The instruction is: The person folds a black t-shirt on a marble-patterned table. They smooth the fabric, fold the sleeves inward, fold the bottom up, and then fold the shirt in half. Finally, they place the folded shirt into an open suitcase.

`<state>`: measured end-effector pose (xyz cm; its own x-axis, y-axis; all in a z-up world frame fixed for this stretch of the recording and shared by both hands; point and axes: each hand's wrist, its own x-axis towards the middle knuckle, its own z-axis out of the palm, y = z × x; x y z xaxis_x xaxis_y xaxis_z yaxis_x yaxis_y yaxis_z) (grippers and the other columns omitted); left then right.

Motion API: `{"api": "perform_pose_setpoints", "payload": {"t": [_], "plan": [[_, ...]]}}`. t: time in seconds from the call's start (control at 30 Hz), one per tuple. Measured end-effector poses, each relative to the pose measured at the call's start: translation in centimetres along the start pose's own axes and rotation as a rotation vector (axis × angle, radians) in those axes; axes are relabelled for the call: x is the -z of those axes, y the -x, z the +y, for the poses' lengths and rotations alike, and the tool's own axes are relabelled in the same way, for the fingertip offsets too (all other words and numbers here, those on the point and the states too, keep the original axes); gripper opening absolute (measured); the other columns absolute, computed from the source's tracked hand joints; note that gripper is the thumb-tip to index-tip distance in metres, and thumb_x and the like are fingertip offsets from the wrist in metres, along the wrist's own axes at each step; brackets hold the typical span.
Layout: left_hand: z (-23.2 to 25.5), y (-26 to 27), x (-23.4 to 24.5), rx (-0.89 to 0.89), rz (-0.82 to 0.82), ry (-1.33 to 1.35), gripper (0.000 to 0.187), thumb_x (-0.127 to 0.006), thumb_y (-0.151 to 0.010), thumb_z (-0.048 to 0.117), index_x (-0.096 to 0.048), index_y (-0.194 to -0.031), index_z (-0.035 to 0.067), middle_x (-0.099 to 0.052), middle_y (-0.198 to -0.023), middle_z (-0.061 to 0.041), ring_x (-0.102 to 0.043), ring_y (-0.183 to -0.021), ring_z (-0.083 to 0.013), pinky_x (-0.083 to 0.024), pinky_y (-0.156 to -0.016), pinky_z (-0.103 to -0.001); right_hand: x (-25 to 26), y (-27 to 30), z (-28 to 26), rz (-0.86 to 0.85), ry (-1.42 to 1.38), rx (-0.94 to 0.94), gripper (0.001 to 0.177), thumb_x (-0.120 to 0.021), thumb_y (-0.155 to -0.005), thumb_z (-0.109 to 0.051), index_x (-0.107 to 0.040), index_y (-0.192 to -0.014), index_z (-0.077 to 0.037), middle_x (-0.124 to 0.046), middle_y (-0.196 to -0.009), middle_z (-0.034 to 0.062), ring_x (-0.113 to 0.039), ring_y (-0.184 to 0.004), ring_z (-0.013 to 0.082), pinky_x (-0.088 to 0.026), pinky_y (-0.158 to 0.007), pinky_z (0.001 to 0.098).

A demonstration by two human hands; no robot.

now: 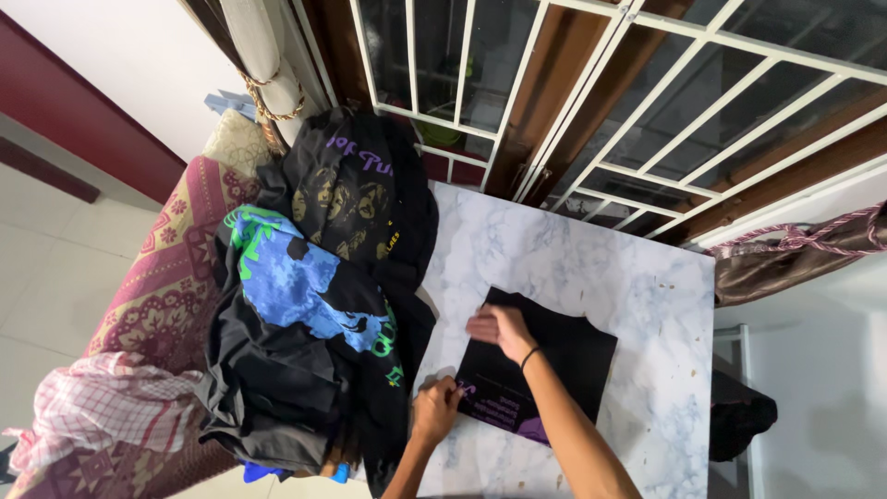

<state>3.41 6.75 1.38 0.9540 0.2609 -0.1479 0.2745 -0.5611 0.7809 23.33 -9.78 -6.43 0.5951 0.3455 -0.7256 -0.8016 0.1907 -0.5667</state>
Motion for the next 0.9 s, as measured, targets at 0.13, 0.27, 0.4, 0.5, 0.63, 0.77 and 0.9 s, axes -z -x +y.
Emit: {"api": "perform_pose_setpoints", "payload": {"t": [0.13,0.27,0.4,0.5,0.63,0.77,0.9], "plan": [[-0.4,-0.1,0.2,-0.043,-0.015,0.006,0.015,-0.075,-0.086,0.019,-0.065,-0.086,0.008,-0.071,-0.077,-0.015,-0.069,-0.073,-0.0391,-0.055,-0.064,-0.049,-1.1,-1.3,-2.1,0.118,-0.014,0.059,0.05,-0.053,-0.102,-0.029,-0.06,-0.117,0.018,-0.072,-0.11,0.0349,-0.074,-0.1,0.0452,-0.061,-0.09,0.0518],[-1.5,-0.9,-0.4,-0.065,-0.044,0.002,0.014,-0.074,-0.089,0.019,-0.065,-0.088,0.008,-0.071,-0.078,-0.017,-0.069,-0.073,-0.0407,-0.055,-0.063,-0.049,-2.6,-0.6,-2.3,0.182,-0.248,0.205,0.043,-0.051,-0.097,-0.027,-0.052,-0.135,-0.006,-0.07,-0.114,0.0303,-0.072,-0.098,0.0433,-0.059,-0.09,0.0511],[-2.8,-0.8,-0.9,-0.166,-0.002,0.053,0.014,-0.075,-0.086,0.018,-0.065,-0.088,0.008,-0.072,-0.078,-0.015,-0.069,-0.07,-0.0397,-0.055,-0.059,-0.049,-3.1,2.6,-1.7,0.128,-0.26,0.271,0.05,-0.054,-0.093,-0.021,-0.045,-0.142,-0.016,-0.067,-0.124,0.0252,-0.07,-0.104,0.0404,-0.057,-0.091,0.0518],[-2.9,-1.0,-1.3,-0.051,-0.06,0.028,0.016,-0.075,-0.088,0.022,-0.065,-0.089,0.01,-0.073,-0.075,-0.013,-0.071,-0.068,-0.036,-0.056,-0.06,-0.047,-1.7,6.1,2.5,0.153,-0.359,0.27,0.049,-0.056,-0.094,-0.019,-0.046,-0.141,-0.014,-0.065,-0.13,0.0222,-0.068,-0.109,0.0388,-0.056,-0.095,0.0514],[-3.4,-0.8,-1.8,-0.135,-0.031,0.025,0.013,-0.073,-0.088,0.02,-0.065,-0.091,0.011,-0.073,-0.077,-0.012,-0.072,-0.068,-0.0352,-0.056,-0.06,-0.047,2.5,11.7,9.2,0.119,-0.515,0.242,0.044,-0.057,-0.098,-0.021,-0.051,-0.139,-0.009,-0.065,-0.131,0.0235,-0.068,-0.115,0.0391,-0.055,-0.099,0.0508],[-3.8,-1.0,-2.0,-0.245,0.006,-0.006,0.014,-0.074,-0.086,0.018,-0.065,-0.091,0.009,-0.071,-0.076,-0.015,-0.069,-0.067,-0.0381,-0.055,-0.059,-0.048,6.9,17.1,13.3,0.147,-0.582,0.305,0.045,-0.057,-0.094,-0.025,-0.054,-0.134,-0.008,-0.066,-0.132,0.0208,-0.067,-0.115,0.0419,-0.054,-0.097,0.0527],[-4.0,-0.8,-1.8,-0.362,-0.005,-0.009,0.013,-0.072,-0.088,0.012,-0.062,-0.091,0.005,-0.068,-0.076,-0.018,-0.067,-0.066,-0.0403,-0.053,-0.058,-0.048,9.5,20.7,15.9,0.382,-0.593,0.341,0.045,-0.059,-0.096,-0.026,-0.057,-0.133,-0.001,-0.064,-0.133,0.027,-0.067,-0.119,0.0396,-0.054,-0.103,0.0502]]}}
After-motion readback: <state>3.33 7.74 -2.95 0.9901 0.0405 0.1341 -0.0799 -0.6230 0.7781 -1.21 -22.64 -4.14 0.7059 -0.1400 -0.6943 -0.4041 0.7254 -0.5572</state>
